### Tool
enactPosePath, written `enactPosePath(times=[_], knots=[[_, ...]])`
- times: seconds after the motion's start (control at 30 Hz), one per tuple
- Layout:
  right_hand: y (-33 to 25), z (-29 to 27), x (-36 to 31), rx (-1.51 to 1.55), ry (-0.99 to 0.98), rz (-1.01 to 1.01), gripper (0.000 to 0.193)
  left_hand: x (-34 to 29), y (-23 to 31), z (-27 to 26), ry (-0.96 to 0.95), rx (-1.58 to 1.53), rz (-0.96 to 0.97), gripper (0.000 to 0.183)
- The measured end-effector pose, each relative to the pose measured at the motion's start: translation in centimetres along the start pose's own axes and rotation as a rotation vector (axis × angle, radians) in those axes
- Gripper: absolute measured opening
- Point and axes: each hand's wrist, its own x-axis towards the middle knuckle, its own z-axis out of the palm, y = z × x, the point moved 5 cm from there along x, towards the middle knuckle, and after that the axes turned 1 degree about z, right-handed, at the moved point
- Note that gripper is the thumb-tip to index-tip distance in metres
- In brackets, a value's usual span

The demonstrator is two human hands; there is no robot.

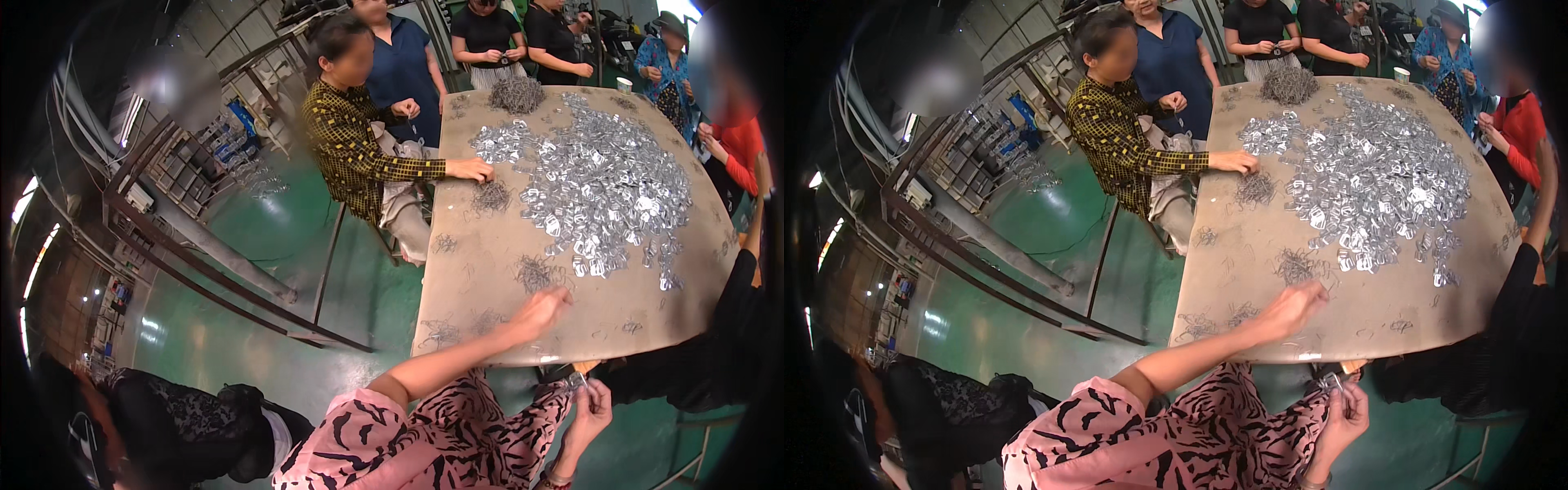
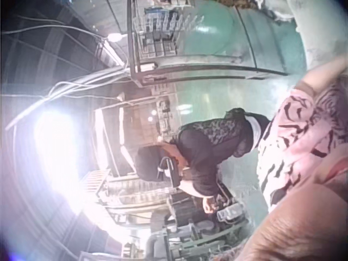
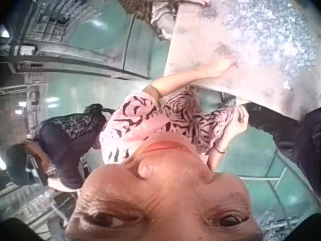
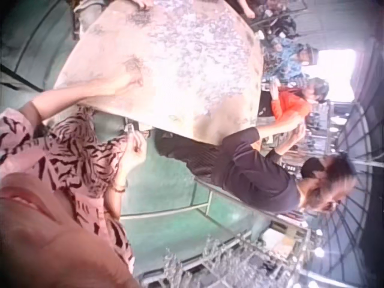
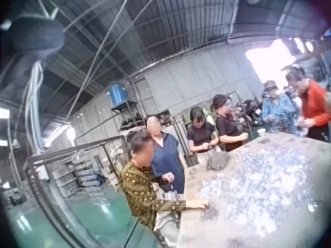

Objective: The person sorts through a pile of small metal buckles on a table, picking them up individually and placing them into smaller clusters or onto a chain.

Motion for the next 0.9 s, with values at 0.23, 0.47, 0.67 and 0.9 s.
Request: enactPosePath(times=[0.23,0.47,0.67,0.9], knots=[[-2.1,0.2,-1.9,-0.036,0.068,-0.038,0.016,-7.0,10.3,1.5,-0.373,-0.580,0.001,0.016],[-2.5,2.4,-3.9,0.177,-0.015,-0.030,0.020,-9.3,10.3,-0.1,-0.054,-0.280,0.190,0.013],[-5.6,1.8,-3.7,-0.049,-0.038,-0.120,0.010,-8.5,10.0,0.4,-0.138,-0.408,0.206,0.009],[-5.9,1.9,7.2,-0.404,-0.101,-0.158,0.018,-10.1,8.2,0.5,-0.069,-0.440,0.157,0.005]])
